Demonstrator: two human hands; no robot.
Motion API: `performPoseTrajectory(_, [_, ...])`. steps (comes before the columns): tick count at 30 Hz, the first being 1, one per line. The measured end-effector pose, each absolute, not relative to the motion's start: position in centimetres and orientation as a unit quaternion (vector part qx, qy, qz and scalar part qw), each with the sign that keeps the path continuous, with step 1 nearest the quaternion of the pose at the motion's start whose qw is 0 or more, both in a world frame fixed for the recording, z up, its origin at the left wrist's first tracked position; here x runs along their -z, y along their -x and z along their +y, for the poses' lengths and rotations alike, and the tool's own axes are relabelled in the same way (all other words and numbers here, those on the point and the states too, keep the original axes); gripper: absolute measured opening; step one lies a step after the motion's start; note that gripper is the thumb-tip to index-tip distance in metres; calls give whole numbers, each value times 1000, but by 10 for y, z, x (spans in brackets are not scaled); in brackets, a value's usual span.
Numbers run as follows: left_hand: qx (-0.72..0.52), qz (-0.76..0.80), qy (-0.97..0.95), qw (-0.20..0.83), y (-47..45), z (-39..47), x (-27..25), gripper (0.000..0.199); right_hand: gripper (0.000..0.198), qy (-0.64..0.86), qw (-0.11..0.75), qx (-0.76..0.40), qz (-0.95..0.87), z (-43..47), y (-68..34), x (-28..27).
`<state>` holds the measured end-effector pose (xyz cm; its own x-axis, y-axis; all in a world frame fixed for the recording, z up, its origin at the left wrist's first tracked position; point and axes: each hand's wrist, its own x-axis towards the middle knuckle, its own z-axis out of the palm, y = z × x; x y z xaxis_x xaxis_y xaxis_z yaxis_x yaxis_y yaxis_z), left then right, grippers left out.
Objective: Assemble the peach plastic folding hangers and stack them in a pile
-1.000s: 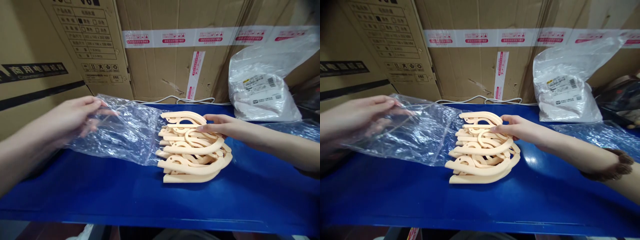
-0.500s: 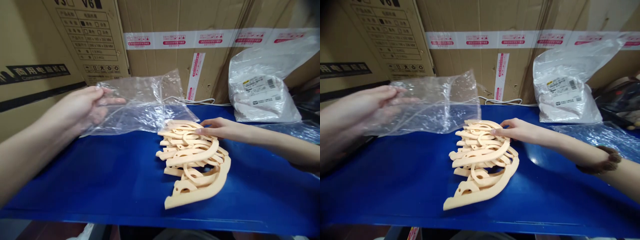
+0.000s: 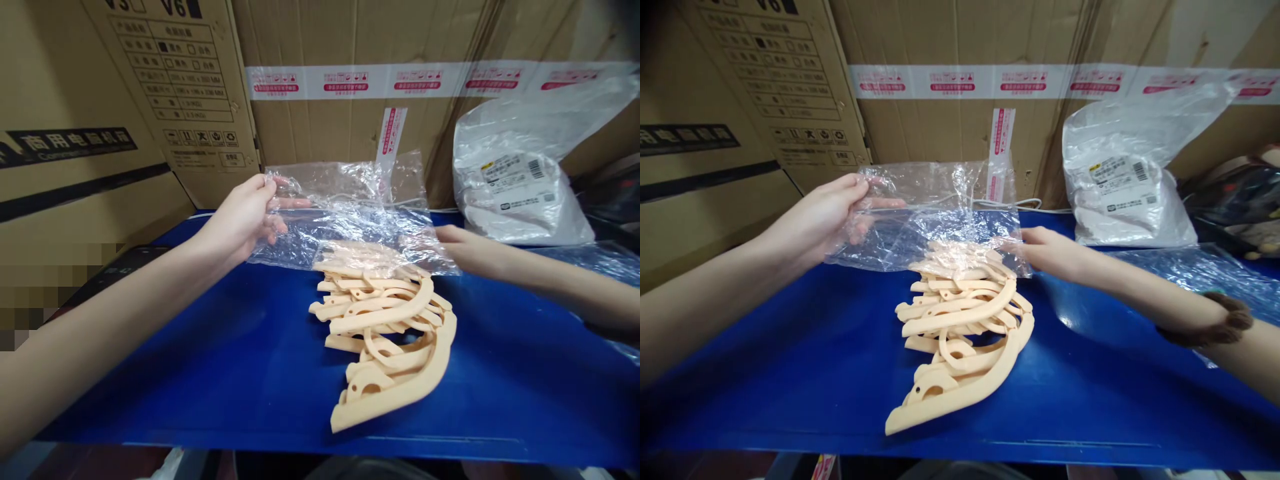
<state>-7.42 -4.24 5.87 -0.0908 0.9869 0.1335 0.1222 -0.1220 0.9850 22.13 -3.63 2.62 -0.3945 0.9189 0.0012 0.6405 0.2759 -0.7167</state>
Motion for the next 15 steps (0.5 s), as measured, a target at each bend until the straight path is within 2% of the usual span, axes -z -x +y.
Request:
performPoseTrajectory(1, [-524, 507, -547, 412, 73, -41, -59, 14, 39, 523, 216, -273, -778, -34, -225, -34])
performPoseTrajectory(3, [-512, 486, -577, 410, 69, -39, -62, 14, 44, 579, 224, -84, -780, -28, -232, -56])
performPoseTrajectory(4, [-500, 476, -596, 411, 64, -37, -63, 15, 46, 594, 248, 10, -765, -25, -233, -69])
performPoseTrajectory(6, [-468, 459, -631, 414, 49, -32, -66, 19, 51, 596, 343, 120, -716, -20, -228, -98])
performPoseTrajectory(7, [-453, 452, -646, 415, 40, -30, -68, 21, 50, 560, 357, 102, -741, -18, -223, -110])
performPoseTrajectory(9, [-432, 435, -671, 417, 18, -26, -72, 21, 52, 531, 342, -24, -775, -14, -209, -128])
performPoseTrajectory(11, [-425, 423, -685, 414, 0, -26, -74, 21, 52, 536, 281, -135, -784, -10, -197, -134])
performPoseTrajectory(13, [-422, 422, -692, 405, -12, -29, -74, 20, 45, 551, 249, -161, -780, -7, -191, -129])
performPoseTrajectory(15, [-405, 427, -701, 403, -15, -34, -69, 20, 40, 565, 267, -151, -766, -4, -193, -119])
